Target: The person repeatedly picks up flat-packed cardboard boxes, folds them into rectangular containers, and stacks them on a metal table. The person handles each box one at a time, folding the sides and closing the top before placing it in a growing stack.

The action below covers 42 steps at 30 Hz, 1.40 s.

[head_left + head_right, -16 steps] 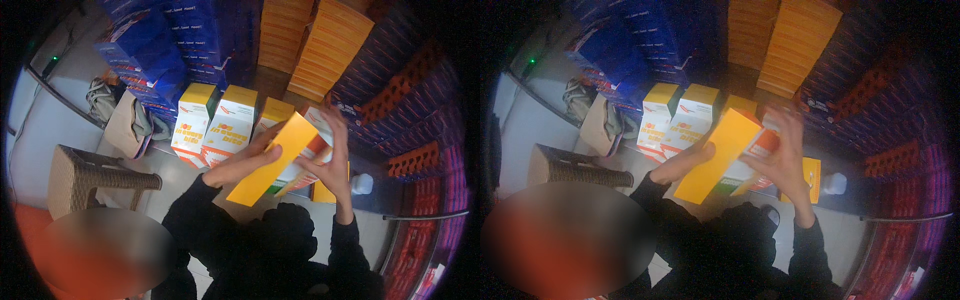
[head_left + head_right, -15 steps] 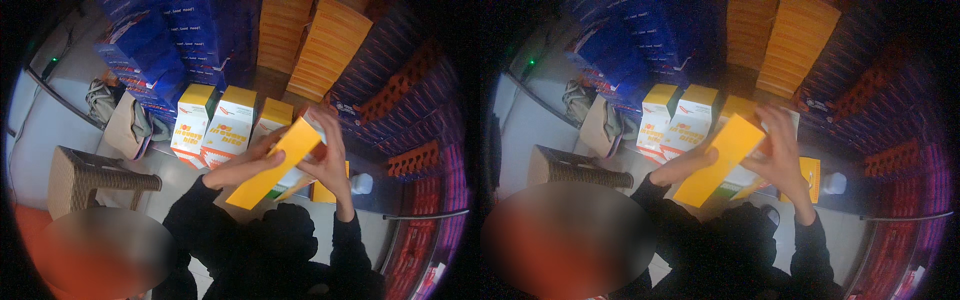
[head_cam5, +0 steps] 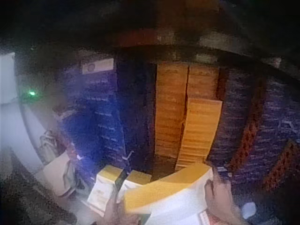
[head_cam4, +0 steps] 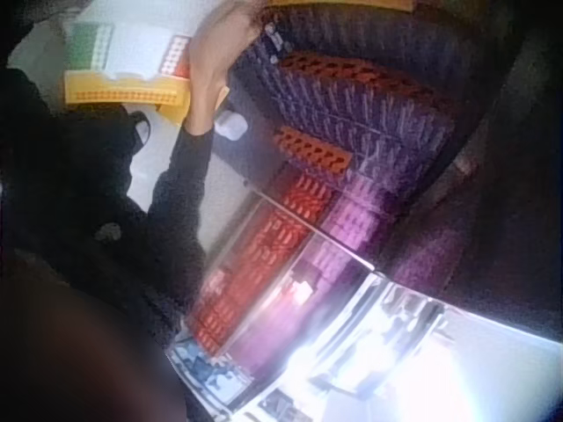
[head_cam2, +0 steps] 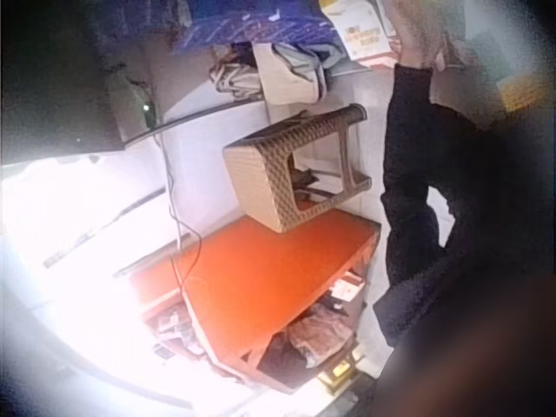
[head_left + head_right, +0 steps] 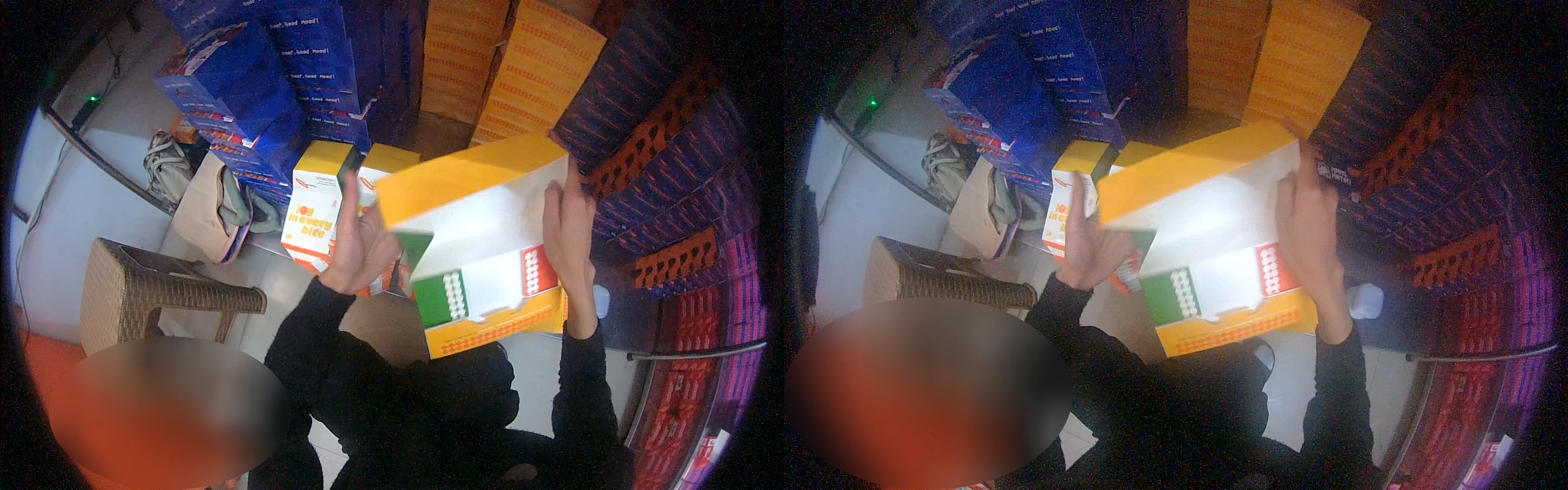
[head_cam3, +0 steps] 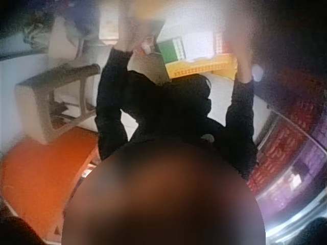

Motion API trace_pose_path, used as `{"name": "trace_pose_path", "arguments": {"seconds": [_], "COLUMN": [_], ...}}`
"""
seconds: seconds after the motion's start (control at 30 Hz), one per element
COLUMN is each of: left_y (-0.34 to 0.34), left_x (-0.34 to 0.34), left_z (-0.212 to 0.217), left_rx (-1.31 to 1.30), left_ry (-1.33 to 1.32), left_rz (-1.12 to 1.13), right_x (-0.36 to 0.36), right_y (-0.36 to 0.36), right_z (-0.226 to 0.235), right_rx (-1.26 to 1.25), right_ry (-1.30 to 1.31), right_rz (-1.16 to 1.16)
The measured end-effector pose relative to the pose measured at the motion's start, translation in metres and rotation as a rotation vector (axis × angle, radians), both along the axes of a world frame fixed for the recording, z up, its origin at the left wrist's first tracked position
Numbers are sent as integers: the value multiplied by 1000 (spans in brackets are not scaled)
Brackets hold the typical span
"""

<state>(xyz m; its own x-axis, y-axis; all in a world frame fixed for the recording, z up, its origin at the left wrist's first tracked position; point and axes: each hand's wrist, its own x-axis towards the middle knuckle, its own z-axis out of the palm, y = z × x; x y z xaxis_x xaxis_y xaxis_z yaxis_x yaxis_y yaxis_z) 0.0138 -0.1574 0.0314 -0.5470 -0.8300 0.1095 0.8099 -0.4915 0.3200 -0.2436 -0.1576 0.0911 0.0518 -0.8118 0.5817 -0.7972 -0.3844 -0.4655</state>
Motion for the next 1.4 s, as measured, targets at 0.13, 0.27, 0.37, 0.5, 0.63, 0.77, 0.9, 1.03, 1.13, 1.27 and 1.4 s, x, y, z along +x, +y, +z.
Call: {"name": "trace_pose_path", "arguments": {"seconds": [0.13, 0.27, 0.37, 0.5, 0.63, 0.77, 0.9, 1.03, 1.13, 1.27, 1.4], "left_y": [7, -1, -2, 5, 12, 17, 16, 14, 14, 13, 8], "left_x": [-18, -17, -6, 9, 15, 16, 15, 15, 17, 20, 13], "left_z": [-2, -2, 1, 12, 22, 23, 19, 16, 13, 12, 14], "left_rx": [-555, -721, -578, -826, -955, -779, -867, -885, -823, -824, -813], "left_ry": [-928, -1566, -1397, -1529, -1464, -1253, -1233, -1201, -1154, -1153, -1229], "left_rz": [566, 754, 779, 838, 721, 519, 561, 613, 581, 541, 611], "right_x": [8, 11, 2, -27, -51, -61, -66, -66, -65, -61, -51], "right_y": [1, 13, 19, 15, 11, 17, 21, 24, 25, 26, 26], "right_z": [-1, 4, 12, 21, 8, -18, -31, -33, -34, -33, -28], "right_rx": [71, 199, 279, 438, 540, 620, 597, 580, 565, 562, 470], "right_ry": [-48, 0, -85, -186, -370, -662, -804, -841, -856, -871, -755], "right_rz": [-124, -21, 201, 422, 507, 470, 483, 434, 433, 444, 344]}}
